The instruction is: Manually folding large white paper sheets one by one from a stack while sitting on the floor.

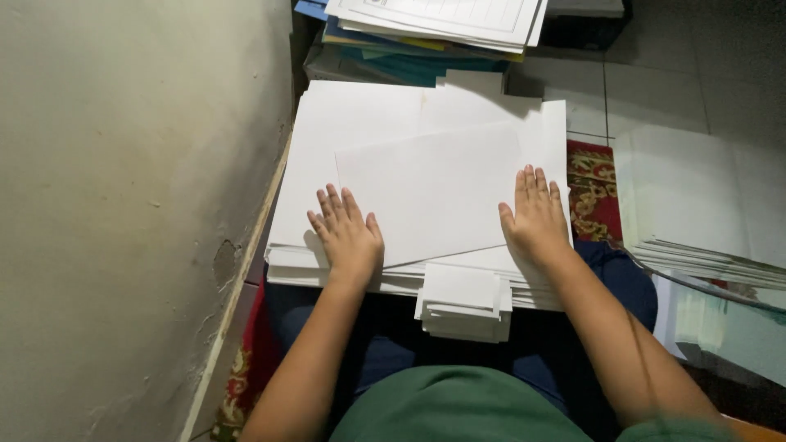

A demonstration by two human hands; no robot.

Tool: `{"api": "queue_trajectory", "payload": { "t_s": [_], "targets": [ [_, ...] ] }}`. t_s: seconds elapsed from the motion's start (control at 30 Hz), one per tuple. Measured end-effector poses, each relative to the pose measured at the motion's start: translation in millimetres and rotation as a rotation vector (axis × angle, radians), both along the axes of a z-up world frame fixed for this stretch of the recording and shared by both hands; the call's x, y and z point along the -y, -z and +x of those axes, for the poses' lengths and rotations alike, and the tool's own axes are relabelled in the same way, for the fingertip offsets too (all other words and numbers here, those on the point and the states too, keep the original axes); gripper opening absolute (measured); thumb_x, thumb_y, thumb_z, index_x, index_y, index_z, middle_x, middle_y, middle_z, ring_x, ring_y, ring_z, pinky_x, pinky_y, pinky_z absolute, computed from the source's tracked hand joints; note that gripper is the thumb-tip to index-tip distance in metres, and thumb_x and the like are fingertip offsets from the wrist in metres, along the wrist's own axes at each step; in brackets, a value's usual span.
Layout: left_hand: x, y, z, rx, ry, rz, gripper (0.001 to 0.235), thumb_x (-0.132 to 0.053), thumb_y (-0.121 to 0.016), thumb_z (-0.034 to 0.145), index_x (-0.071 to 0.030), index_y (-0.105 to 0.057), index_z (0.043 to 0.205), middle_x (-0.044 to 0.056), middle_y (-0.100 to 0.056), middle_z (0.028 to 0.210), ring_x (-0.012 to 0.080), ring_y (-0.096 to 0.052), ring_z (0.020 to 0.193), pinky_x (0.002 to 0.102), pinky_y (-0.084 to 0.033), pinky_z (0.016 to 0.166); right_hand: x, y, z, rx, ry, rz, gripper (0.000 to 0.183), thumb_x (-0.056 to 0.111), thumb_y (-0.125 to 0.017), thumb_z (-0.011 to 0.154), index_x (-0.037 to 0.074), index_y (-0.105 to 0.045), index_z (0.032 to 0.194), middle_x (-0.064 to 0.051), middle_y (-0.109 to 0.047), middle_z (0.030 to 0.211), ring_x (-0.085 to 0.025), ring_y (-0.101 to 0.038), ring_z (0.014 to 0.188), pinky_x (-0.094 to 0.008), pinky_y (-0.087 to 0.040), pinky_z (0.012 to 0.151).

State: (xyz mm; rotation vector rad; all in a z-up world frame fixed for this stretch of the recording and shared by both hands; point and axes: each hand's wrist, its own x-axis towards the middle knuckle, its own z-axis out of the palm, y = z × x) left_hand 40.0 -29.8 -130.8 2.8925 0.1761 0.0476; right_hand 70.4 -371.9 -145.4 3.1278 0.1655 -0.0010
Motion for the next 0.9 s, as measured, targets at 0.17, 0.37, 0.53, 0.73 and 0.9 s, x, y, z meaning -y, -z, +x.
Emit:
{"api": "queue_trajectory", "payload": {
  "t_s": [0.17,0.37,0.53,0.73,0.9],
  "targets": [
    [10.8,8.4,48.5,-0.026,0.02,0.059,0.071,-0.04,-0.032,0.105,0.01,-0.027,0.155,0.03,-0.011,0.167,0.0398,0.005,0.157,0.06,0.014,0.12,-7.7,-3.6,34.0,0.02,-0.033,0.018,0.088,0.063,-0.024,0.103,-0.005,-0.029,0.159,-0.023,-0.022,0.169,-0.032,-0.008,0.16,-0.048,0.004,0.127],
    [49.2,14.6,127.5,-0.028,0.114,-0.021,0.076,-0.043,-0.034,0.103,0.01,-0.025,0.156,0.03,-0.014,0.166,0.0395,-0.002,0.157,0.058,0.006,0.123,-62.0,-13.5,92.8,0.058,-0.083,0.14,0.089,0.059,-0.036,0.1,-0.012,-0.033,0.154,-0.031,-0.027,0.164,-0.037,-0.017,0.157,-0.05,-0.004,0.126],
    [79.4,12.1,177.4,0.036,0.282,-0.056,0.074,-0.043,-0.039,0.101,0.006,-0.029,0.156,0.029,-0.019,0.165,0.0402,-0.006,0.157,0.061,-0.001,0.123,-115.4,4.6,141.9,0.176,-0.227,0.169,0.079,0.045,-0.044,0.1,-0.014,-0.037,0.152,-0.034,-0.035,0.159,-0.042,-0.028,0.152,-0.055,-0.018,0.123],
    [75.4,-9.8,182.6,0.15,0.238,-0.109,0.061,-0.031,-0.04,0.101,-0.003,-0.04,0.155,0.025,-0.029,0.164,0.0388,-0.018,0.155,0.062,-0.01,0.121,-104.3,10.1,177.1,0.126,-0.167,0.18,0.065,0.037,-0.033,0.104,0.005,-0.033,0.161,-0.016,-0.028,0.167,-0.032,-0.021,0.156,-0.049,-0.013,0.125],
    [50.7,5.6,176.6,0.219,-0.079,-0.082,0.064,-0.031,-0.037,0.102,0.005,-0.033,0.155,0.03,-0.024,0.163,0.044,-0.016,0.154,0.066,-0.007,0.121,-65.2,2.8,165.2,0.155,0.16,0.21,0.065,0.04,-0.028,0.11,-0.003,-0.034,0.158,-0.03,-0.038,0.158,-0.044,-0.032,0.149,-0.055,-0.014,0.124]
  ]
}}
